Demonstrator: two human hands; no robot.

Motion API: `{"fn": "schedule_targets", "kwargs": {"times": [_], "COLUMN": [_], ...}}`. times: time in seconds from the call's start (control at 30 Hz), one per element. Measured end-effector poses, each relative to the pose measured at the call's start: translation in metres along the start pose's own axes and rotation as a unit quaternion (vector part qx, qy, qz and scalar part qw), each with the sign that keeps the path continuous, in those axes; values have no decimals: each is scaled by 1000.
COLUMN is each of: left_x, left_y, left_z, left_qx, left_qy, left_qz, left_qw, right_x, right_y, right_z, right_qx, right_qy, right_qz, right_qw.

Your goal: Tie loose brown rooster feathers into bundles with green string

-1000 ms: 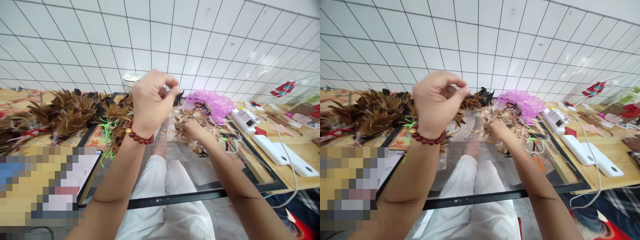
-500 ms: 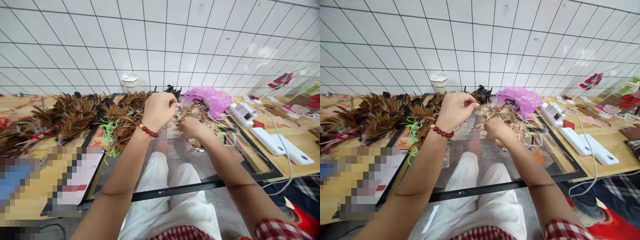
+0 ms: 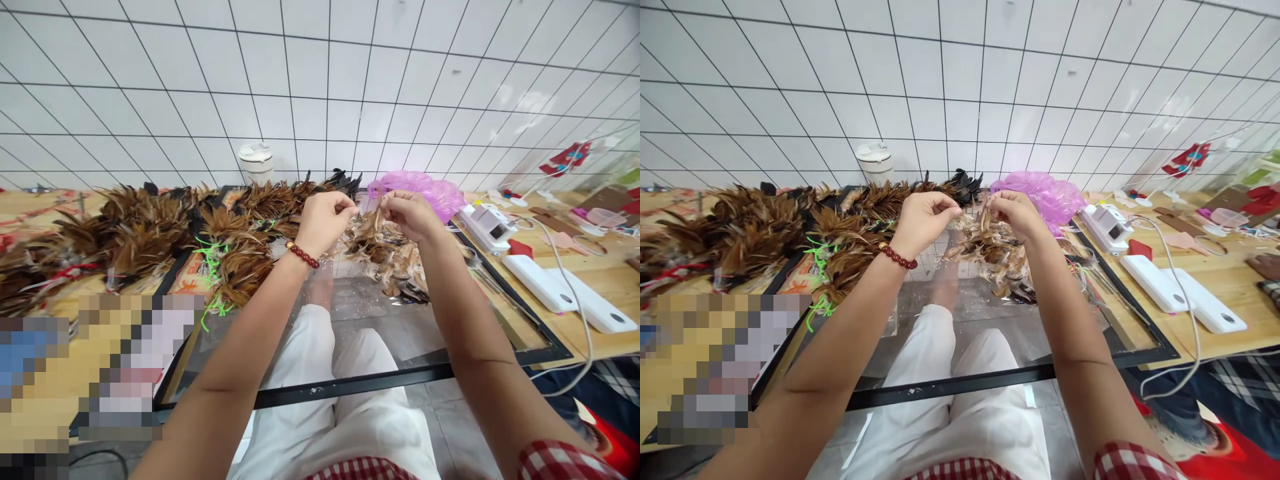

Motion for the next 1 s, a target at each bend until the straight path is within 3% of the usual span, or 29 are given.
{"fn": "schedule_targets", "kwargs": {"times": [0.13, 0.23, 0.33, 0.47, 0.57, 0.63, 0.7, 0.8, 0.9, 1.0], "left_x": [12, 20, 24, 24, 22, 21, 19, 16, 12, 10], "left_y": [-6, -5, -5, -8, -10, -10, -11, -12, -11, -10], "left_z": [14, 19, 24, 35, 39, 40, 39, 37, 32, 27], "left_qx": [-60, -81, -103, -137, -168, -181, -178, -163, -158, -153], "left_qy": [100, 162, 155, 108, 122, 145, 164, 190, 197, 192], "left_qz": [57, 93, 107, 111, 124, 126, 127, 123, 115, 120], "left_qw": [992, 979, 977, 978, 970, 964, 962, 960, 961, 962], "right_x": [16, 27, 31, 21, 10, 6, 5, 13, 26, 35], "right_y": [2, 3, 4, 3, 3, 3, 3, 4, 6, 8], "right_z": [-1, -2, -7, -14, -16, -14, -10, -3, 0, -1], "right_qx": [-4, -12, 0, 6, -11, -32, -65, -104, -103, -92], "right_qy": [-47, -38, -2, 178, 368, 426, 413, 308, 180, 83], "right_qz": [-34, -19, -3, 2, 10, 11, -1, -11, 4, 6], "right_qw": [998, 999, 1000, 984, 930, 904, 908, 946, 978, 992]}}
Point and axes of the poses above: each hand's wrist, its own y-axis away from the middle knuckle, its own x-axis out of the palm, z = x × y, the point moved 2 cm from there along -y, towards the middle knuckle, and after that the axes turned 9 degrees about -x, right-handed, at the moved point
